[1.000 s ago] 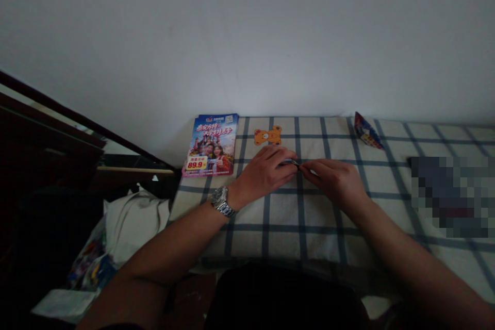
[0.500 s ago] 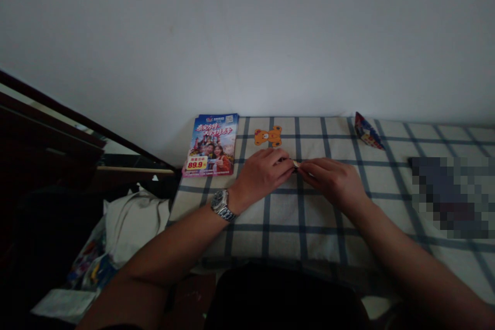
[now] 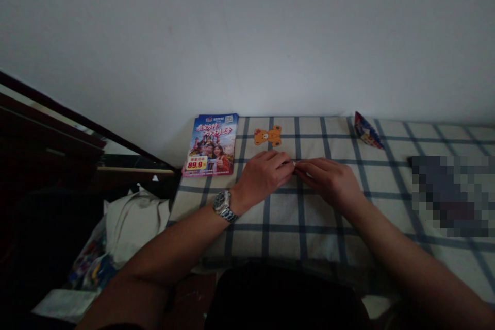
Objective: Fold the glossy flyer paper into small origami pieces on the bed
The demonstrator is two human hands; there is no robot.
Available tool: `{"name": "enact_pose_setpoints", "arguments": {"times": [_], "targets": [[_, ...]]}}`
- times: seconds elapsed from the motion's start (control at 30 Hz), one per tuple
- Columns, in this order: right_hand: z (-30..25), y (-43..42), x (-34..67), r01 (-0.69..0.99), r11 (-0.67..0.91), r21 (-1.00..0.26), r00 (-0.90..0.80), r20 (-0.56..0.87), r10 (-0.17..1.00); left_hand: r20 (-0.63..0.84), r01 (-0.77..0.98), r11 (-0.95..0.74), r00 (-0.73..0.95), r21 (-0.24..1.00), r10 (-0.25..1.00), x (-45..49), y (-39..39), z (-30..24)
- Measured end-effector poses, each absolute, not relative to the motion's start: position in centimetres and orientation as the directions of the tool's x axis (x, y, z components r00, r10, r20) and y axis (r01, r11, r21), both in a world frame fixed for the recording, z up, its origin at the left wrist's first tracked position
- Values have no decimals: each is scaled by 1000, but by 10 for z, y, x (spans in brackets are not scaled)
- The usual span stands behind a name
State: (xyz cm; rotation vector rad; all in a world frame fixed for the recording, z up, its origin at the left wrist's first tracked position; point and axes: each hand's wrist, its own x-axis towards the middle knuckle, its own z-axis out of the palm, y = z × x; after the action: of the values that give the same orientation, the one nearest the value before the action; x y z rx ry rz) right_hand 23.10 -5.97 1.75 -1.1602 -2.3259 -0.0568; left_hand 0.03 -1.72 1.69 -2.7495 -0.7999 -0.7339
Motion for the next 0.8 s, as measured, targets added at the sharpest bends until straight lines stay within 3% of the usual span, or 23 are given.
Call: {"name": "enact_pose_setpoints", "arguments": {"times": [0.8], "targets": [[16,-61,233,764,622,-172,-498,455,738,458,594,-804,709,24,537,-1,-24,24]]}}
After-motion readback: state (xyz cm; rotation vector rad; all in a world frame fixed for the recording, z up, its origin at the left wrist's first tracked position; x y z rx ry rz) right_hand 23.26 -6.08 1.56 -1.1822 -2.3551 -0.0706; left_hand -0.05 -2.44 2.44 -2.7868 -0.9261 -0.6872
